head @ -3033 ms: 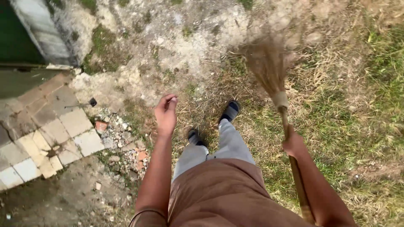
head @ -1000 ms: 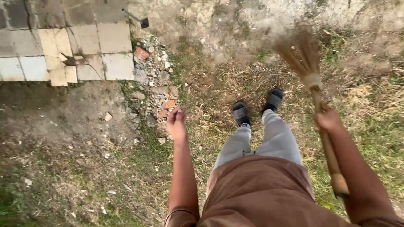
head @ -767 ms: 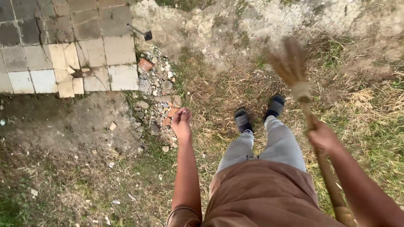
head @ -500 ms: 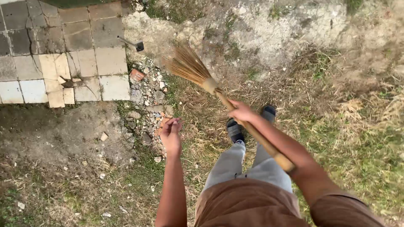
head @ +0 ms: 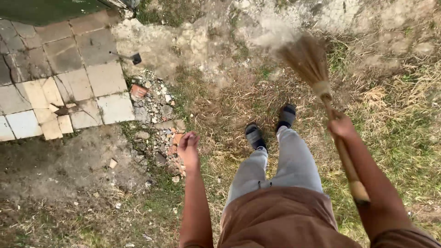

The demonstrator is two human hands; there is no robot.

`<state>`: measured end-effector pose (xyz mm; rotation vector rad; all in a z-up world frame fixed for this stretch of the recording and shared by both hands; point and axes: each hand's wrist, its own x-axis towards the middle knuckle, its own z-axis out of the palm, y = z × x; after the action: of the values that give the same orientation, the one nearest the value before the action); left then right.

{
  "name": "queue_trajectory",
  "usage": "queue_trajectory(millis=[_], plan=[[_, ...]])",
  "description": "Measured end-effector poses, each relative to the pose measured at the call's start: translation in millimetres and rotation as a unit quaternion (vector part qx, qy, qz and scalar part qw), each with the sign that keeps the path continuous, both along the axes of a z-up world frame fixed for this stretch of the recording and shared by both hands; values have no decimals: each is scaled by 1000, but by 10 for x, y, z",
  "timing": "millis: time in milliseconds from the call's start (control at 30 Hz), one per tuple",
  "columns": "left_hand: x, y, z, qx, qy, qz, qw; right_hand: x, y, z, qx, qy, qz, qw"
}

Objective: Sweeping debris and pulling weeds in an outdoor backyard area using a broom, hoe, and dustpan.

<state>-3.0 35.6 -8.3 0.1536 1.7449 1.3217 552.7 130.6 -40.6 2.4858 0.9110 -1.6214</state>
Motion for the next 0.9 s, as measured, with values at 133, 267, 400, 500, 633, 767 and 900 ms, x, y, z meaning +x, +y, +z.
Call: queue_trajectory(millis=[133,267,400,500,633,767,900], plan=[[55,422,-138,36,2,-29,999,280,-243,485,10,-13,-8,1000],[52,796,-151,69,-4,-58,996,-156,-10,1012,22,46,21,999],[89,1371,-140,69,2,-49,996,-633,683,485,107,180,69,975],[162,1751,33,51,8,-8,999,-1539,1632,670,56,235,-17,970],[-76,2159,120,55,147,-131,979,-1935,2395,-708,96,358,-33,928],[73,2927,849,-2,183,-164,969,-1428,2490,-1406,96,427,-142,888],[264,3474,962,-35,174,-185,967,-396,2233,-447,16,151,-185,971]])
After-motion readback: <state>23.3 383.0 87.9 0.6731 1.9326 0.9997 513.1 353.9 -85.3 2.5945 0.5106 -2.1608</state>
